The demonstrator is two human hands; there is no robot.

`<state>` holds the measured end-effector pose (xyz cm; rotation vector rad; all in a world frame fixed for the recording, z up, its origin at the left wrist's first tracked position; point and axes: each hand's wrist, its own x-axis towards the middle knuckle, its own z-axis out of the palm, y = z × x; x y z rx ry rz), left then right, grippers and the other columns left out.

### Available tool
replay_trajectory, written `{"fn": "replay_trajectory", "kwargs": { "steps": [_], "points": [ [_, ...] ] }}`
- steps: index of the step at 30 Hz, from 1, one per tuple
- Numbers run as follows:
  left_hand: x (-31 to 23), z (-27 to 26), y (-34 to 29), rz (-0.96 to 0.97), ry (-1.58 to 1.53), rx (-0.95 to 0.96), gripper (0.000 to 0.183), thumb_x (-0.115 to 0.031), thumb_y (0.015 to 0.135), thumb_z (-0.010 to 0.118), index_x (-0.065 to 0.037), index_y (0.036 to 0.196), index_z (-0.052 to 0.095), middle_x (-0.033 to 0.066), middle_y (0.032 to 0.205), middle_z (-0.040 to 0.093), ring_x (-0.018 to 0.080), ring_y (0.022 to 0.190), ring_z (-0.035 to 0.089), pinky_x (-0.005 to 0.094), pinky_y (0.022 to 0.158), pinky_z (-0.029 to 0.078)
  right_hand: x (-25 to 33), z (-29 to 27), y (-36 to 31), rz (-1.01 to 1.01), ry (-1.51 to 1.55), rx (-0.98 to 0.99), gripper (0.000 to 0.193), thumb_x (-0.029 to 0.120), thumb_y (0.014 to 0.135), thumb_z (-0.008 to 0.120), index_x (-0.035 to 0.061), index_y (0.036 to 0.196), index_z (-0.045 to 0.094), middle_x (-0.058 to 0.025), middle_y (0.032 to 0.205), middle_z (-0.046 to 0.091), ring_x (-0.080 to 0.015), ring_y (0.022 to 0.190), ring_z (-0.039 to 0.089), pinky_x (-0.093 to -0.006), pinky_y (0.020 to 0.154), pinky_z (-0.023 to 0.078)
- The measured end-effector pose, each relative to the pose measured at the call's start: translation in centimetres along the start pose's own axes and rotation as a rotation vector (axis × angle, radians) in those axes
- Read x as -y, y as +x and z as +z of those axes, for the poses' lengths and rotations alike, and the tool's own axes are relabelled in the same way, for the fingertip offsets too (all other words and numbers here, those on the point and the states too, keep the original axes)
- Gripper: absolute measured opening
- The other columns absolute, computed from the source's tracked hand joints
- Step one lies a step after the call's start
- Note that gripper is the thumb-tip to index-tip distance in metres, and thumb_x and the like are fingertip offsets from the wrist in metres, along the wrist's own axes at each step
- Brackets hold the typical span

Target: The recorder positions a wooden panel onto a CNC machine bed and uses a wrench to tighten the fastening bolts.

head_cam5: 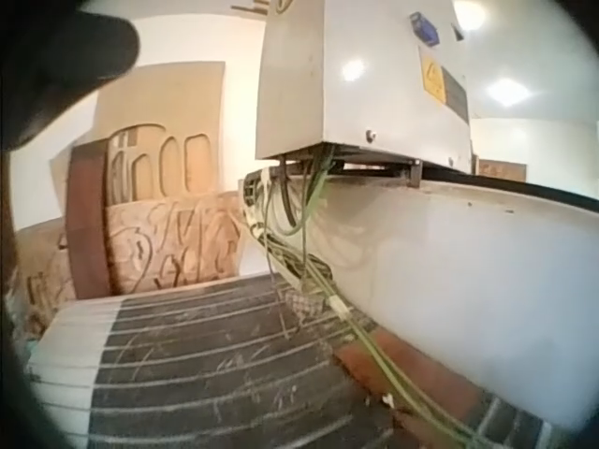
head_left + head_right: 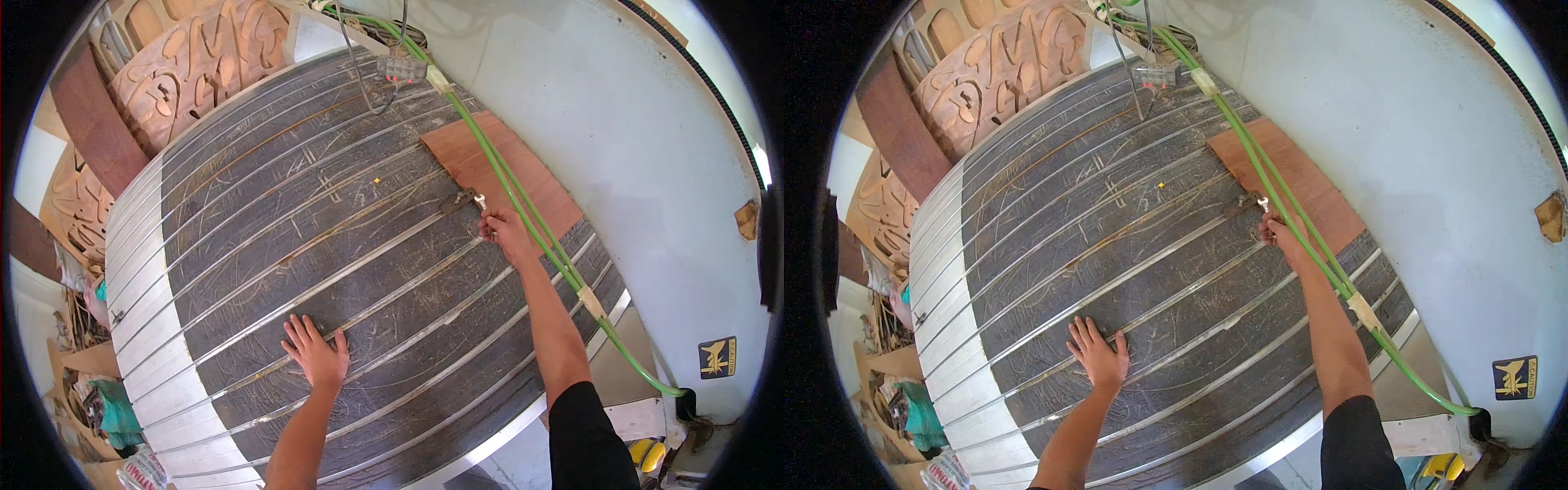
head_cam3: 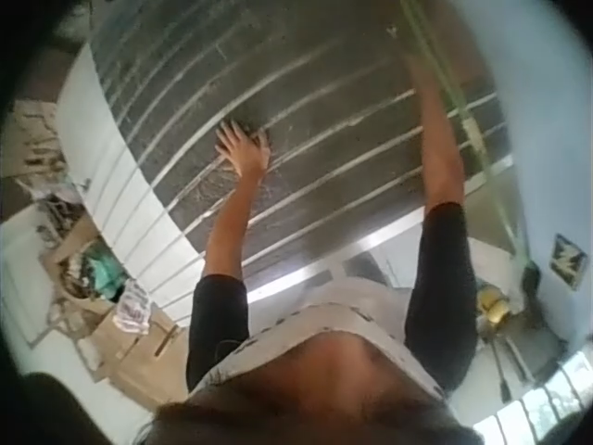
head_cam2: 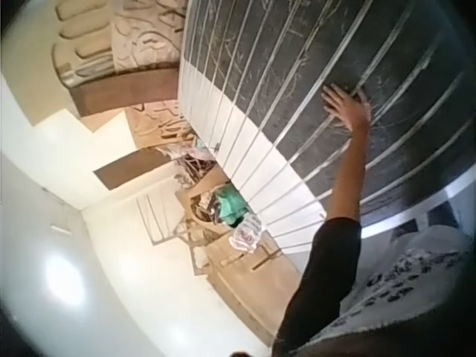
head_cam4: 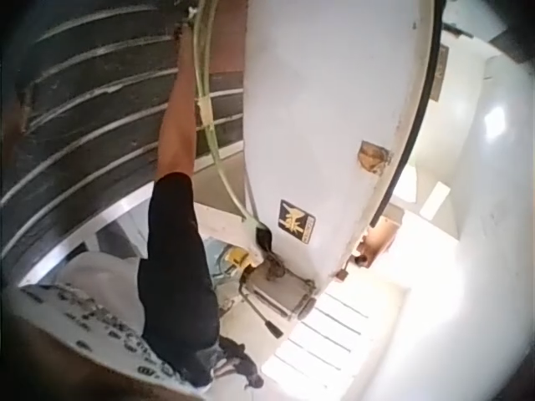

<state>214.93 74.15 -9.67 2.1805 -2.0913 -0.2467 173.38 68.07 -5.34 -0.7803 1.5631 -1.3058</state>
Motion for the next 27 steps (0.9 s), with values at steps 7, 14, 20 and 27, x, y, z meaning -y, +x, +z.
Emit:
{"fn": "replay_trajectory", "kwargs": {
  "steps": [7, 14, 20, 27],
  "points": [
    [-0.2, 0.6, 0.2, 0.026, -0.013, -0.034, 0.073, -0.044, 0.09, 0.045, 0.007, 0.14, 0.029, 0.0232, 0.151, 0.018, 0.0389, 0.142, 0.007, 0.0559, 0.113, 0.003, -2.9, -3.5, 6.0, -0.019, -0.887, -0.063, 0.012, 0.009, 0.083, 0.057, -0.0005, 0.083, 0.065, -0.0154, 0.073, 0.064, -0.0209, 0.068, 0.065, -0.035, 0.059, 0.049],
    [0.7, 0.4, 0.0, 0.011, 0.025, -0.034, 0.074, -0.046, 0.091, 0.042, 0.007, 0.14, 0.029, 0.0238, 0.151, 0.016, 0.0396, 0.142, 0.007, 0.0562, 0.113, 0.003, -2.3, -2.8, 8.2, -0.45, -1.171, -0.3, 0.021, 0.008, 0.075, 0.057, 0.0012, 0.091, 0.069, -0.0253, 0.082, 0.064, -0.0393, 0.077, 0.064, -0.0458, 0.069, 0.049],
    [-0.2, 1.0, 0.1, 0.03, -0.001, -0.024, 0.074, -0.047, 0.091, 0.04, 0.007, 0.14, 0.028, 0.024, 0.151, 0.016, 0.0405, 0.142, 0.006, 0.0565, 0.113, 0.003, -5.1, -7.2, 12.7, -0.689, -1.027, -0.287, 0.022, 0.007, 0.073, 0.055, -0.0005, 0.089, 0.068, -0.0252, 0.082, 0.064, -0.0391, 0.078, 0.064, -0.0456, 0.072, 0.049],
    [0.0, 0.7, 0.1, 0.028, 0.0, -0.004, 0.074, -0.046, 0.091, 0.04, 0.007, 0.141, 0.027, 0.0244, 0.152, 0.013, 0.0406, 0.142, 0.005, 0.0575, 0.112, 0.002, -2.3, -4.1, 13.2, -0.641, -1.294, -0.108, 0.025, 0.012, 0.08, 0.051, -0.0017, 0.094, 0.066, -0.025, 0.083, 0.064, -0.045, 0.08, 0.061, -0.0514, 0.074, 0.047]
  ]
}}
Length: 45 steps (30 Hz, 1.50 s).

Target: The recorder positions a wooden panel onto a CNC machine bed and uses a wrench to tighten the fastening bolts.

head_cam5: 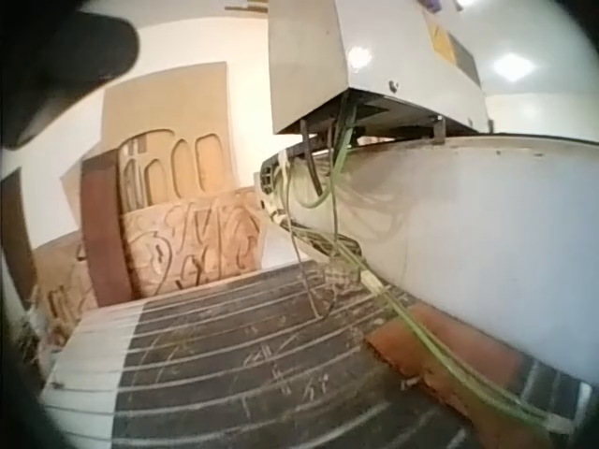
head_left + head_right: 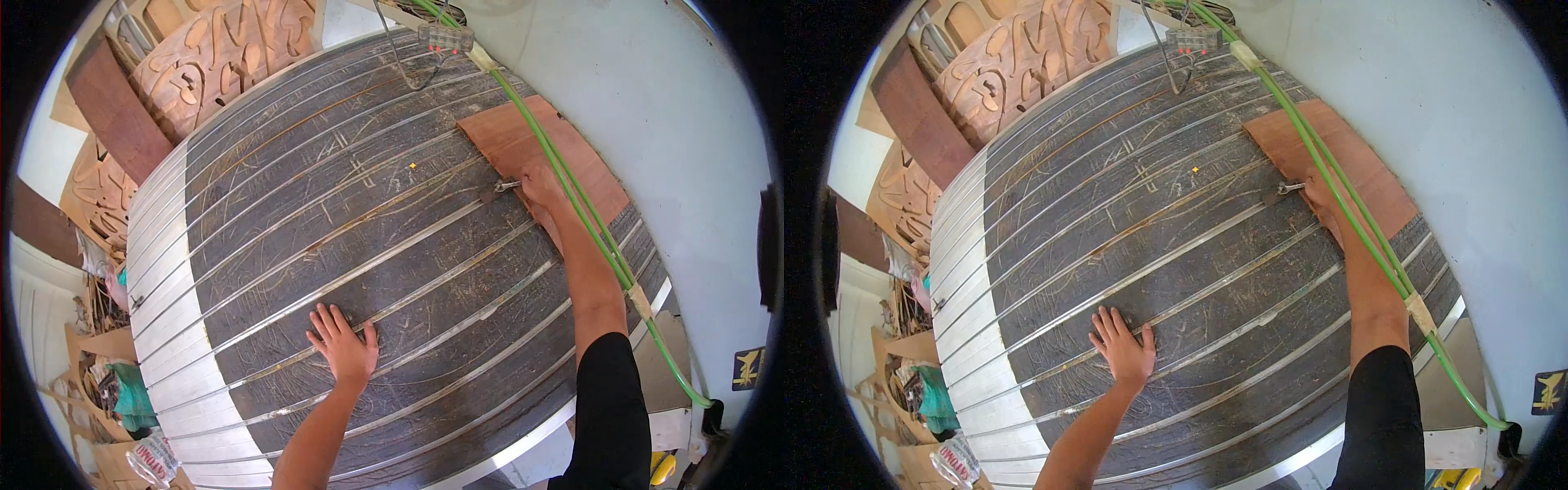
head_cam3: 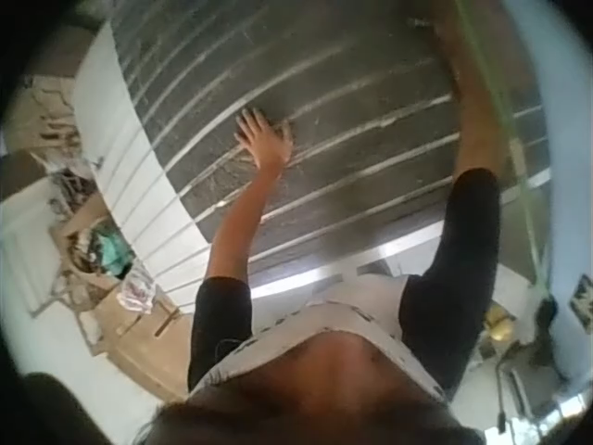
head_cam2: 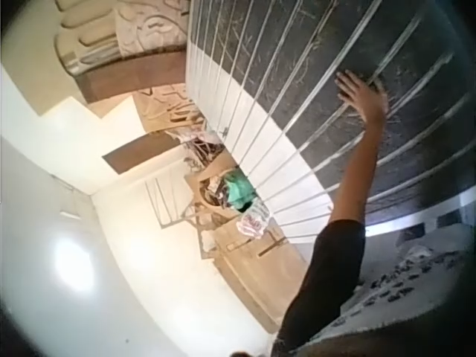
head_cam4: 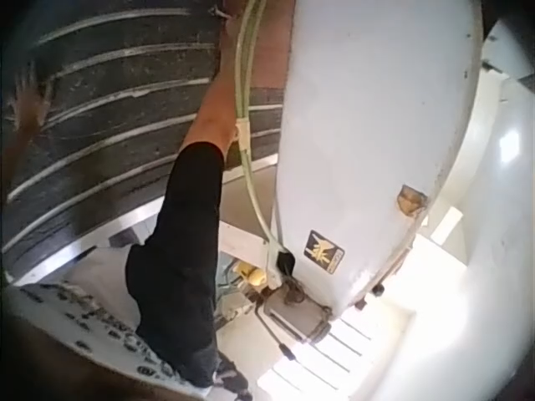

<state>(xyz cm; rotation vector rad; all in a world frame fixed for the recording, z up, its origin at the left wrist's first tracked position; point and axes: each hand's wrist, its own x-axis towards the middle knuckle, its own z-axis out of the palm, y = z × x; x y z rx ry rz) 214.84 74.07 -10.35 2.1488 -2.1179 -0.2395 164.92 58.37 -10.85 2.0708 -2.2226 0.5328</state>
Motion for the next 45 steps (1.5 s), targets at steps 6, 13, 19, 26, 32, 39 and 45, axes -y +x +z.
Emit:
{"fn": "replay_trajectory", "kwargs": {
  "steps": [6, 13, 19, 26, 32, 39, 45],
  "points": [
    [0.7, -0.5, -0.1, -0.017, 0.019, 0.011, 0.074, -0.046, 0.091, 0.04, 0.007, 0.141, 0.026, 0.0246, 0.152, 0.012, 0.041, 0.142, 0.004, 0.0576, 0.112, 0.002, 4.6, -2.4, -1.5, 0.105, -0.083, 0.112, 0.035, 0.016, 0.087, 0.048, -0.0035, 0.116, 0.047, -0.0329, 0.099, 0.059, -0.0495, 0.088, 0.057, -0.0553, 0.08, 0.045],
    [0.2, -0.1, -0.1, -0.006, 0.014, -0.024, 0.072, -0.043, 0.091, 0.042, 0.008, 0.14, 0.028, 0.024, 0.151, 0.015, 0.0398, 0.142, 0.006, 0.0569, 0.112, 0.004, 7.9, -3.6, -7.9, 0.078, -0.074, 0.121, 0.029, 0.007, 0.084, 0.052, -0.0056, 0.108, 0.043, -0.036, 0.097, 0.056, -0.0491, 0.089, 0.058, -0.0548, 0.075, 0.047],
    [0.2, -0.2, -0.1, 0.005, 0.008, -0.034, 0.071, -0.042, 0.091, 0.042, 0.009, 0.14, 0.028, 0.0253, 0.15, 0.017, 0.0411, 0.142, 0.006, 0.0579, 0.112, 0.004, 15.1, -5.9, -9.6, 0.199, 0.04, 0.364, 0.034, -0.007, 0.073, 0.056, -0.0048, 0.104, 0.044, -0.0316, 0.092, 0.057, -0.0481, 0.09, 0.058, -0.051, 0.076, 0.049],
    [0.1, -0.1, -0.1, 0.009, 0.011, -0.018, 0.072, -0.042, 0.091, 0.042, 0.009, 0.14, 0.026, 0.0259, 0.151, 0.015, 0.0418, 0.142, 0.006, 0.0586, 0.111, 0.004, 14.1, -2.9, -9.1, -0.199, 0.287, 0.267, 0.009, -0.003, 0.08, 0.056, -0.0049, 0.087, 0.05, -0.028, 0.08, 0.059, -0.0454, 0.078, 0.059, -0.0504, 0.072, 0.047],
    [0.5, -0.1, 0.0, 0.001, 0.034, -0.003, 0.074, -0.044, 0.091, 0.04, 0.008, 0.141, 0.026, 0.0265, 0.151, 0.014, 0.0425, 0.141, 0.005, 0.0587, 0.112, 0.003, 17.0, -0.3, -3.5, -0.263, 0.274, 0.213, 0.017, 0.014, 0.086, 0.061, -0.0022, 0.083, 0.057, -0.0205, 0.073, 0.063, -0.0422, 0.073, 0.062, -0.0484, 0.065, 0.049],
    [-0.2, 0.3, 0.1, 0.006, 0.012, 0.003, 0.074, -0.044, 0.09, 0.043, 0.008, 0.14, 0.027, 0.0246, 0.151, 0.016, 0.0407, 0.142, 0.007, 0.0578, 0.112, 0.004, 16.5, 4.0, 6.3, 0.126, -0.025, 0.077, 0.029, 0.03, 0.087, 0.06, 0.0018, 0.084, 0.065, -0.019, 0.082, 0.065, -0.0368, 0.081, 0.064, -0.0483, 0.072, 0.051],
    [0.5, 0.1, 0.1, -0.003, 0.017, -0.015, 0.075, -0.044, 0.09, 0.044, 0.008, 0.14, 0.026, 0.0245, 0.151, 0.017, 0.0409, 0.142, 0.007, 0.058, 0.112, 0.004, 20.4, 1.4, 6.4, -0.199, 0.17, 0.138, 0.024, 0.026, 0.085, 0.063, 0.0018, 0.086, 0.065, -0.0207, 0.09, 0.065, -0.0399, 0.086, 0.062, -0.0481, 0.074, 0.048]
  ]
}}
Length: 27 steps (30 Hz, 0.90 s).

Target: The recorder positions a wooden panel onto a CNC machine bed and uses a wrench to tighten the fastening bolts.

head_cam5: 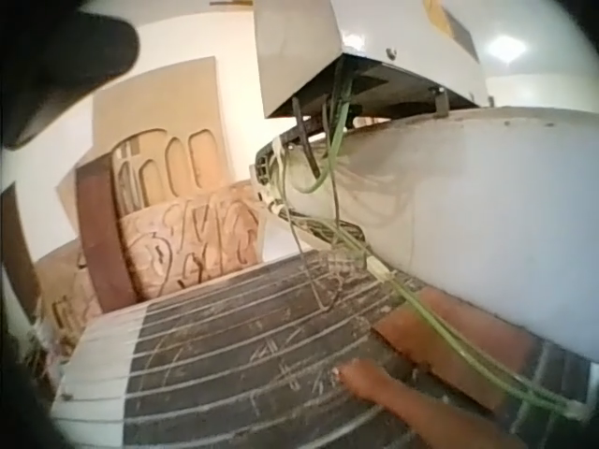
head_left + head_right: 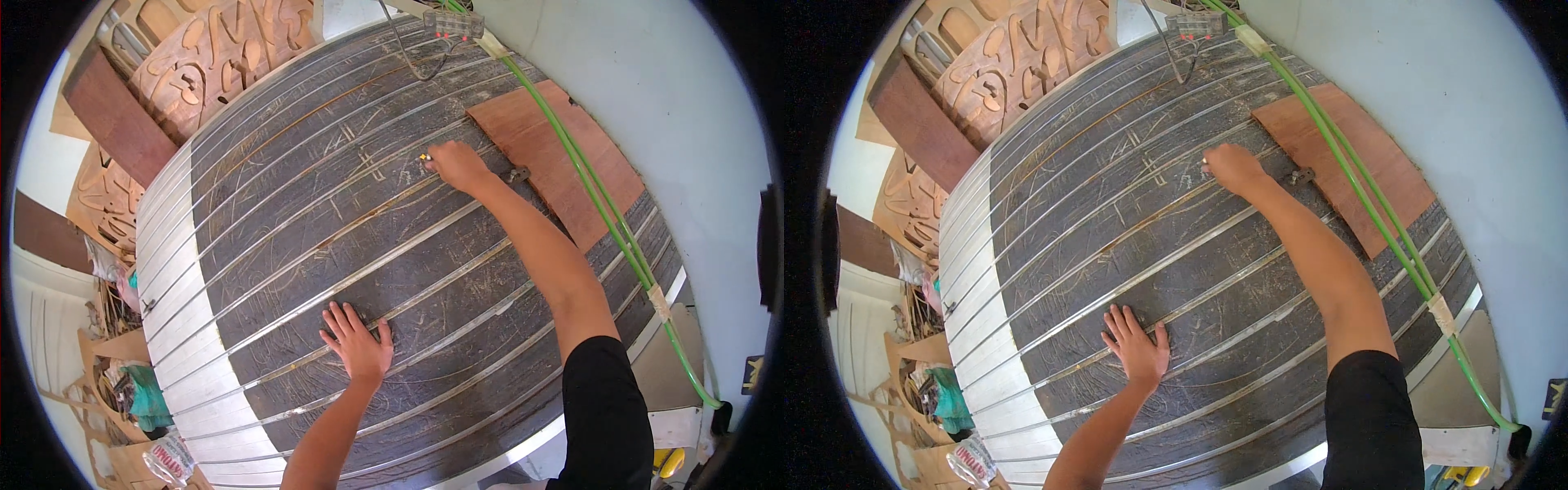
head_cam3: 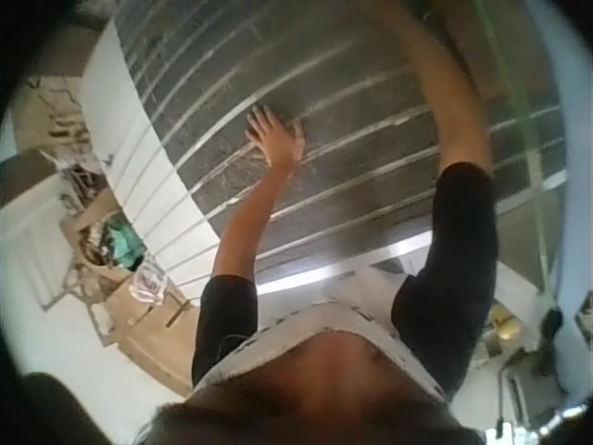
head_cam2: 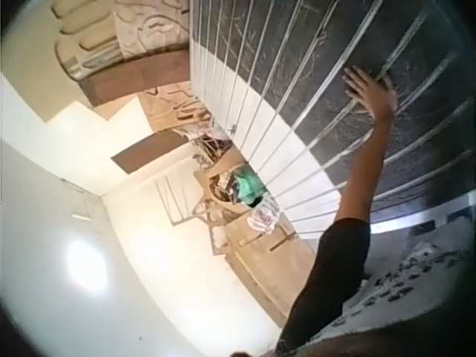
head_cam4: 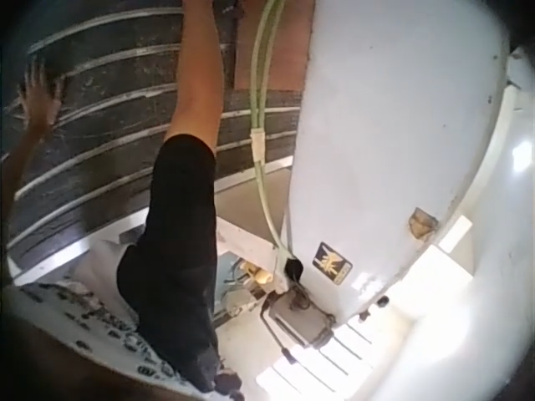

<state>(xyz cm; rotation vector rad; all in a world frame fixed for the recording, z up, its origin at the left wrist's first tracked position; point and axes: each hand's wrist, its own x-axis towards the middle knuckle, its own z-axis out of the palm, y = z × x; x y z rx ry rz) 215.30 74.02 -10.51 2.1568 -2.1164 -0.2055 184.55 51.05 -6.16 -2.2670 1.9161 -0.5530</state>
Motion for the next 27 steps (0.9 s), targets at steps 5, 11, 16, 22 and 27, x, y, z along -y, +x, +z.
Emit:
{"fn": "replay_trajectory", "kwargs": {
  "steps": [5, 11, 16, 22, 27],
  "points": [
    [0.1, -0.1, 0.0, 0.008, 0.008, -0.003, 0.074, -0.042, 0.089, 0.045, 0.008, 0.14, 0.026, 0.0246, 0.151, 0.016, 0.0405, 0.142, 0.007, 0.0576, 0.112, 0.003, -2.2, -4.8, -4.8, 0.392, 0.605, -0.263, 0.021, 0.021, 0.088, 0.063, 0.0003, 0.086, 0.063, -0.0147, 0.077, 0.063, -0.027, 0.068, 0.061, -0.0389, 0.061, 0.047],
    [-0.7, -0.4, 0.0, 0.0, 0.007, 0.019, 0.073, -0.043, 0.091, 0.043, 0.008, 0.141, 0.026, 0.0234, 0.151, 0.016, 0.0396, 0.142, 0.006, 0.0568, 0.113, 0.004, -10.1, -6.7, -16.4, 0.804, 1.439, -0.703, 0.014, 0.01, 0.093, 0.056, -0.003, 0.096, 0.056, -0.0083, 0.074, 0.056, -0.0152, 0.061, 0.054, -0.0305, 0.048, 0.044],
    [-0.8, 0.1, 0.0, 0.001, 0.019, 0.017, 0.073, -0.044, 0.092, 0.041, 0.007, 0.141, 0.025, 0.0231, 0.152, 0.015, 0.0386, 0.143, 0.005, 0.0562, 0.113, 0.004, -14.1, -5.2, -17.5, 0.849, 1.418, -0.621, 0.012, 0.013, 0.095, 0.052, 0.0016, 0.097, 0.052, -0.0078, 0.076, 0.053, -0.0163, 0.062, 0.052, -0.0283, 0.054, 0.048],
    [-0.3, 0.2, -0.1, -0.005, 0.032, 0.001, 0.073, -0.044, 0.092, 0.041, 0.007, 0.141, 0.025, 0.0233, 0.152, 0.015, 0.0384, 0.143, 0.006, 0.0559, 0.113, 0.004, -14.0, -3.5, -16.1, 0.952, 1.196, -0.329, 0.014, 0.013, 0.097, 0.049, 0.0006, 0.093, 0.054, -0.0056, 0.071, 0.052, -0.0139, 0.057, 0.049, -0.027, 0.046, 0.042],
    [-0.3, 0.1, 0.0, 0.003, 0.04, -0.011, 0.073, -0.044, 0.091, 0.041, 0.007, 0.141, 0.027, 0.0233, 0.152, 0.016, 0.0385, 0.142, 0.006, 0.0559, 0.113, 0.003, -14.8, -3.5, -17.3, 0.917, 1.189, -0.375, 0.017, 0.015, 0.097, 0.049, 0.0011, 0.088, 0.054, -0.0036, 0.067, 0.05, -0.012, 0.052, 0.046, -0.0261, 0.044, 0.038]
  ]
}}
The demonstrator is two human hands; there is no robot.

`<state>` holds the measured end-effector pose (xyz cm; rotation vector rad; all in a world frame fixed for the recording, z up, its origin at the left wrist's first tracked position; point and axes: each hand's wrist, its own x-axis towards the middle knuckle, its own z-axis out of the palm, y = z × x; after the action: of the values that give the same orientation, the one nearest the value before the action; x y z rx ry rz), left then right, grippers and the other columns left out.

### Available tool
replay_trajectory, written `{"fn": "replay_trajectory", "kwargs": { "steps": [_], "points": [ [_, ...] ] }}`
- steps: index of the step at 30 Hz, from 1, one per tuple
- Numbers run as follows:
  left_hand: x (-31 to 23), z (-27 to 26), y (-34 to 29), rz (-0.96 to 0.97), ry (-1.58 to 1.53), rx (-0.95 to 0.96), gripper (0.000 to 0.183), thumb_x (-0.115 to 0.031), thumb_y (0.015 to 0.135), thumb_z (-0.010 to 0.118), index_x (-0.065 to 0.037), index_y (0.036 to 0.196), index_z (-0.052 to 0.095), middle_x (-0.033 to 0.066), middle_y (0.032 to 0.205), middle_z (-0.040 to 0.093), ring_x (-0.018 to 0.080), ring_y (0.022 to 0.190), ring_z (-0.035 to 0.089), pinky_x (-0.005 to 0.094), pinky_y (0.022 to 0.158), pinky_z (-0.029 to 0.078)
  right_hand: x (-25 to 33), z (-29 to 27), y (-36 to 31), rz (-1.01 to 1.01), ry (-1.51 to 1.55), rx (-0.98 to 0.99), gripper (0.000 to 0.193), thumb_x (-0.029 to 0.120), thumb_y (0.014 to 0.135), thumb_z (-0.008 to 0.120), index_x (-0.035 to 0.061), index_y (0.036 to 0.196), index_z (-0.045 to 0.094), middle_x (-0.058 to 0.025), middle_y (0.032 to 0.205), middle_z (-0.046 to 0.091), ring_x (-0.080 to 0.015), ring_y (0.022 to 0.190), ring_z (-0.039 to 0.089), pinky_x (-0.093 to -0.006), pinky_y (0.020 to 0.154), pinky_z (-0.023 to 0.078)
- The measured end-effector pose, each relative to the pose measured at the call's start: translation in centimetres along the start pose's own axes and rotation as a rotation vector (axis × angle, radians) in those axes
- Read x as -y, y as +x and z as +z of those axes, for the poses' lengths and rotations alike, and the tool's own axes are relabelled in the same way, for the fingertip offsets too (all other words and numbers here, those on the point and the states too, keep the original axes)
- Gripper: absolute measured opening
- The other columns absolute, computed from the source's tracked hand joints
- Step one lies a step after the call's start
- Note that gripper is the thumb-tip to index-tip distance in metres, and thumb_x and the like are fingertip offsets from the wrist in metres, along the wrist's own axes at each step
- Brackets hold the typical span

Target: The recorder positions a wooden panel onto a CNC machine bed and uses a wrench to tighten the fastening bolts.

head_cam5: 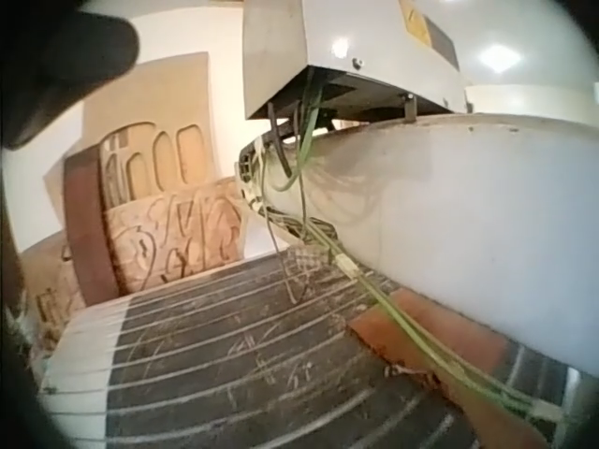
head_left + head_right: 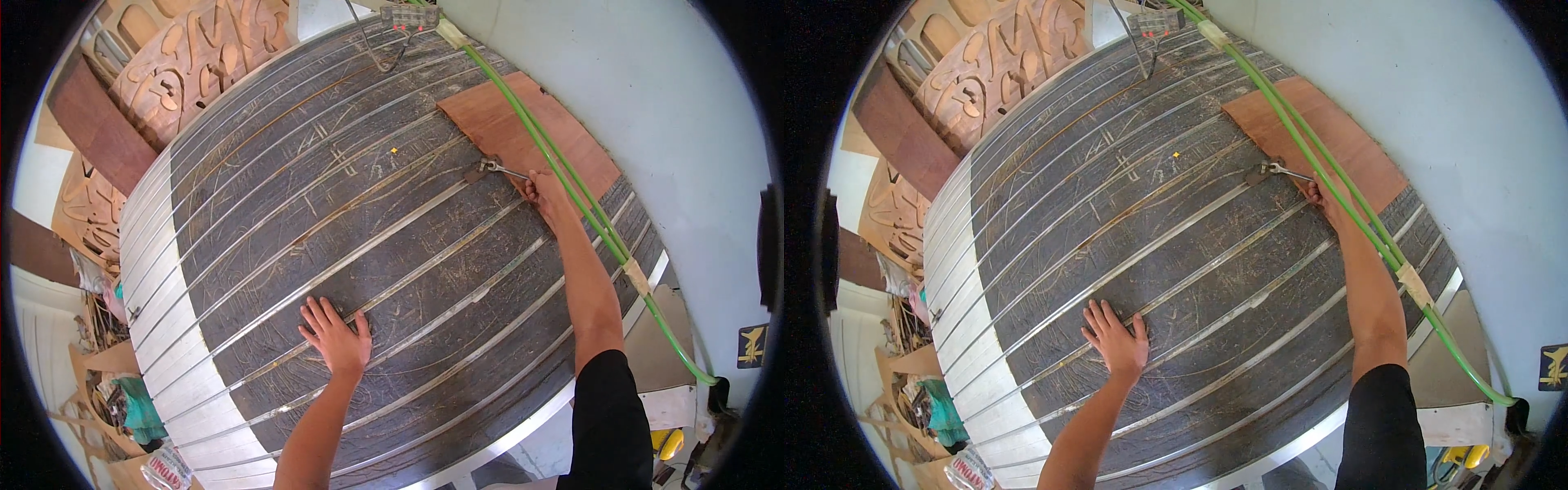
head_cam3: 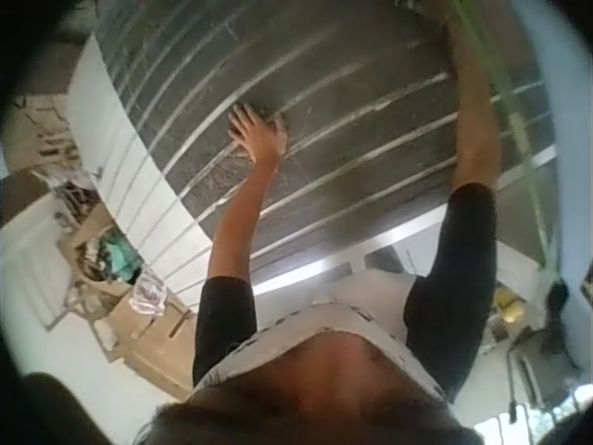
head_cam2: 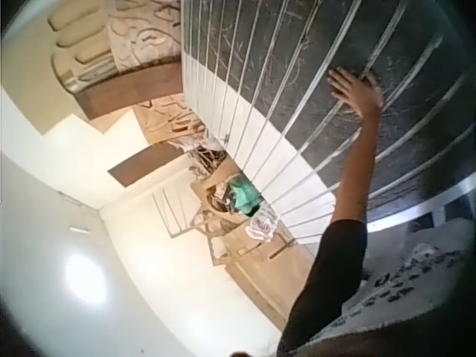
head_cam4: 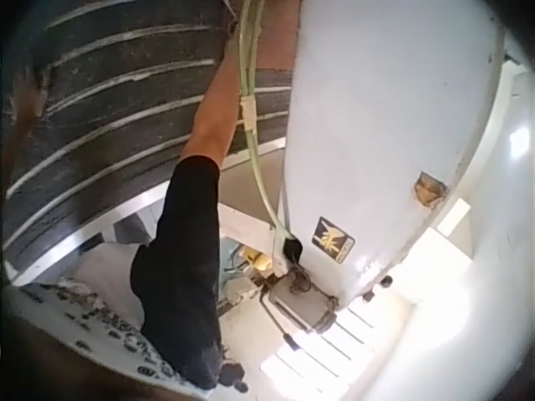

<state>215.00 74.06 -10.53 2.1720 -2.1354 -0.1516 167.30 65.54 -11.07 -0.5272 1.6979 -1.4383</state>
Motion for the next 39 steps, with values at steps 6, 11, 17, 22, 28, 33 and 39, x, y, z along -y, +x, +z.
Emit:
{"fn": "replay_trajectory", "kwargs": {
  "steps": [6, 11, 17, 22, 28, 33, 39],
  "points": [
    [0.1, 0.1, 0.0, 0.011, -0.012, -0.018, 0.073, -0.044, 0.091, 0.042, 0.007, 0.14, 0.029, 0.0242, 0.151, 0.017, 0.0399, 0.142, 0.007, 0.0581, 0.112, 0.005, 0.3, 0.5, 0.7, -0.002, -0.09, -0.012, 0.017, 0.016, 0.097, 0.049, 0.0025, 0.087, 0.055, -0.0063, 0.065, 0.052, -0.0165, 0.052, 0.049, -0.0294, 0.046, 0.039],
    [-0.2, 0.2, 0.0, 0.013, -0.038, 0.0, 0.073, -0.045, 0.091, 0.042, 0.008, 0.14, 0.028, 0.0248, 0.151, 0.016, 0.0402, 0.142, 0.006, 0.0581, 0.112, 0.004, 0.5, 0.4, 1.4, -0.549, -1.248, -0.101, 0.018, 0.014, 0.094, 0.049, -0.0024, 0.09, 0.056, -0.0257, 0.075, 0.061, -0.0421, 0.064, 0.061, -0.0502, 0.061, 0.047],
    [0.1, 0.1, -0.2, 0.013, -0.034, -0.002, 0.073, -0.044, 0.091, 0.042, 0.008, 0.14, 0.027, 0.0246, 0.151, 0.016, 0.0402, 0.142, 0.006, 0.058, 0.112, 0.004, -0.1, 2.1, -4.0, -0.602, -1.313, -0.038, 0.021, 0.015, 0.093, 0.047, -0.0044, 0.091, 0.054, -0.0319, 0.084, 0.059, -0.0475, 0.088, 0.059, -0.0542, 0.076, 0.046],
    [-0.1, 0.4, -0.1, 0.006, -0.021, 0.011, 0.072, -0.043, 0.091, 0.042, 0.008, 0.14, 0.027, 0.0244, 0.151, 0.016, 0.0399, 0.142, 0.007, 0.0572, 0.112, 0.004, 0.9, 2.9, -4.5, -0.56, -1.461, -0.077, 0.013, 0.007, 0.088, 0.046, -0.0031, 0.095, 0.05, -0.0265, 0.087, 0.063, -0.0407, 0.081, 0.065, -0.047, 0.074, 0.053],
    [0.0, 0.1, 0.1, 0.008, -0.015, -0.005, 0.073, -0.043, 0.091, 0.042, 0.008, 0.14, 0.028, 0.0247, 0.151, 0.015, 0.0399, 0.142, 0.006, 0.0578, 0.112, 0.004, 1.6, 4.0, -6.4, -0.564, -1.556, -0.03, 0.012, 0.008, 0.087, 0.047, -0.0019, 0.09, 0.054, -0.0261, 0.085, 0.064, -0.0396, 0.083, 0.066, -0.0468, 0.071, 0.054],
    [0.1, 0.3, 0.0, 0.011, -0.002, -0.005, 0.073, -0.044, 0.091, 0.04, 0.009, 0.14, 0.028, 0.0253, 0.151, 0.014, 0.0401, 0.142, 0.006, 0.0578, 0.112, 0.005, 0.7, 7.2, -9.4, -0.348, -1.376, -0.088, 0.015, 0.01, 0.086, 0.049, -0.0032, 0.089, 0.057, -0.0263, 0.086, 0.065, -0.0399, 0.085, 0.066, -0.0467, 0.072, 0.054],
    [0.0, -0.1, 0.0, 0.013, 0.0, 0.006, 0.074, -0.045, 0.092, 0.039, 0.009, 0.14, 0.027, 0.026, 0.151, 0.014, 0.0413, 0.142, 0.005, 0.0582, 0.112, 0.005, -0.4, 7.7, -8.9, -0.268, -1.239, -0.134, 0.02, 0.014, 0.088, 0.051, -0.0029, 0.097, 0.057, -0.0248, 0.091, 0.065, -0.0397, 0.088, 0.064, -0.0487, 0.075, 0.052]
  ]
}}
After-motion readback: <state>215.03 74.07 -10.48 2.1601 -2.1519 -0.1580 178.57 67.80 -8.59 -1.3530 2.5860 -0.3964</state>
